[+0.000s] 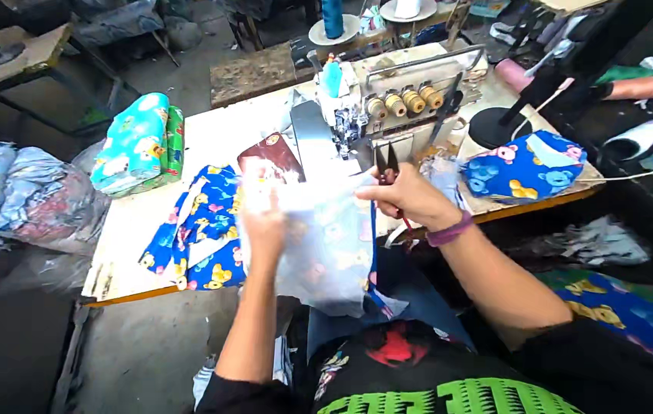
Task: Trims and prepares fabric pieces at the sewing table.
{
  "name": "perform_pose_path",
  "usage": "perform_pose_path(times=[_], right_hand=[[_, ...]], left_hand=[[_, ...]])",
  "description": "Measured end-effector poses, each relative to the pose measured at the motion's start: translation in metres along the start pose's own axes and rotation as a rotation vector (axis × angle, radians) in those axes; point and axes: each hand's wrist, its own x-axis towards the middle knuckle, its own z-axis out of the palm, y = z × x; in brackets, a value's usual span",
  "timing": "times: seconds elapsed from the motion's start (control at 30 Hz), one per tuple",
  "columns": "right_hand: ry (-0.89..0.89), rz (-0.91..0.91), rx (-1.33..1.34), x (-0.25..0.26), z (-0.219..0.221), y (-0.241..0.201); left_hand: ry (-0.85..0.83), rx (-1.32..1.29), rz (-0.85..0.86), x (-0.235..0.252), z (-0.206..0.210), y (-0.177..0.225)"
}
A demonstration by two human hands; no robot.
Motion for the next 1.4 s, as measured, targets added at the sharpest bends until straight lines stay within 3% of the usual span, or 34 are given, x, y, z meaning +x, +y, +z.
perform_pose_path(times=[0.1, 0.3, 0.47, 0.6, 0.67, 0.8, 0.97, 1.13, 1.3, 1.4], right_hand=[[-0.015, 0.015, 0.025, 0.019, 0.011, 0.012], [0.046, -0.026, 0.211, 0.011, 0.000, 0.025], [0.037, -0.033, 0.258, 0.008, -0.002, 0.029], [0.263, 0.002, 0.277, 0.018, 0.000, 0.036], [0.291, 0.027, 0.300, 0.018, 0.004, 0.035], [0.180, -0.015, 0.364, 0.009, 0.014, 0.029], [0.214, 0.022, 0.341, 0.014, 0.009, 0.034], [0.171, 0.047, 0.370, 0.014, 0.014, 0.035], [0.297, -0.038, 0.287, 0.021, 0.014, 0.041], [0.265, -0.081, 0.275, 0.021, 0.016, 0.042]], left_hand=[[-0.424, 0.127, 0.221, 0.022, 0.039, 0.003], [-0.611, -0.108, 0.149, 0.044, 0.044, 0.000], [-0.474, -0.036, 0.226, 0.029, 0.048, -0.002], [-0.380, -0.006, 0.402, 0.023, 0.051, 0.003], [-0.372, -0.014, 0.438, 0.019, 0.054, 0.010], [-0.330, 0.040, 0.417, 0.019, 0.061, 0.011], [-0.264, 0.109, 0.373, 0.022, 0.035, -0.014], [-0.370, 0.034, 0.515, 0.022, 0.045, -0.045], [-0.577, -0.146, 0.448, 0.041, 0.037, -0.022], [-0.575, -0.098, 0.405, 0.035, 0.036, 0.002]])
